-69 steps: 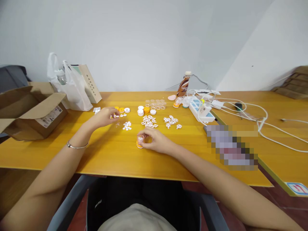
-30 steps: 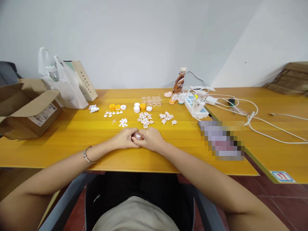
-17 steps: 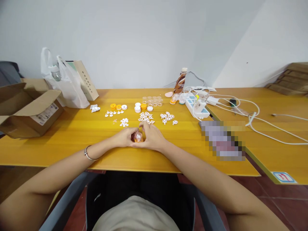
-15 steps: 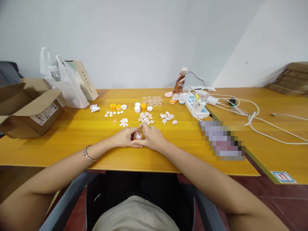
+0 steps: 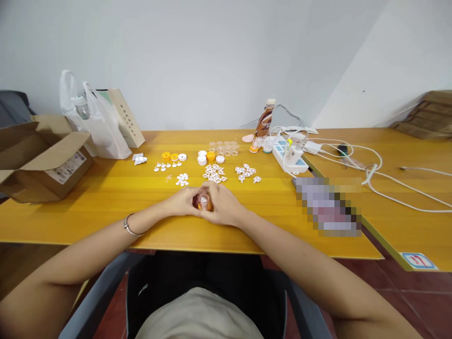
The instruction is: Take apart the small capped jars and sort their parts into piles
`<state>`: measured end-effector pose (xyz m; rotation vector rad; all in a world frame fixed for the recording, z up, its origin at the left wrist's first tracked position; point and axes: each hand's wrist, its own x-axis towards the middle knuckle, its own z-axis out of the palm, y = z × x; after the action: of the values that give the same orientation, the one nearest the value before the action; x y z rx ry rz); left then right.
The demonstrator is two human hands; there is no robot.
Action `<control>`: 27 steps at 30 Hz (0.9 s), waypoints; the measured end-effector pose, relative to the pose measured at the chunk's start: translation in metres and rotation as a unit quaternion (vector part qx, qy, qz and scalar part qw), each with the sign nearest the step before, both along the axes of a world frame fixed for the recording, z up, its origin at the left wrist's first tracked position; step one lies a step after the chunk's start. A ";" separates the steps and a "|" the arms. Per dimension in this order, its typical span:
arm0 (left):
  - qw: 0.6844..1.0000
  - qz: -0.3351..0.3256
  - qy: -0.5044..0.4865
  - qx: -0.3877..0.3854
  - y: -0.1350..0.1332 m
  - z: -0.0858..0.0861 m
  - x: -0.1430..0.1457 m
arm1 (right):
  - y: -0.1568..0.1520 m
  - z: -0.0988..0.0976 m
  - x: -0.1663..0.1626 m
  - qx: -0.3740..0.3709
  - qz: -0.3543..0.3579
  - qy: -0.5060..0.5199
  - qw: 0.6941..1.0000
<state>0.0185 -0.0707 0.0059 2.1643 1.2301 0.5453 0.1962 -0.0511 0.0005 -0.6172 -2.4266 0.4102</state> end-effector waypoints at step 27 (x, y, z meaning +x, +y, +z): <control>1.000 0.000 0.008 0.010 0.001 -0.001 -0.001 | -0.005 0.011 0.000 -0.040 -0.040 -0.073 0.996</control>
<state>0.0176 -0.0702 0.0044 2.1882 1.2391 0.5436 0.1967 -0.0559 0.0116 -0.8017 -2.5228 0.4452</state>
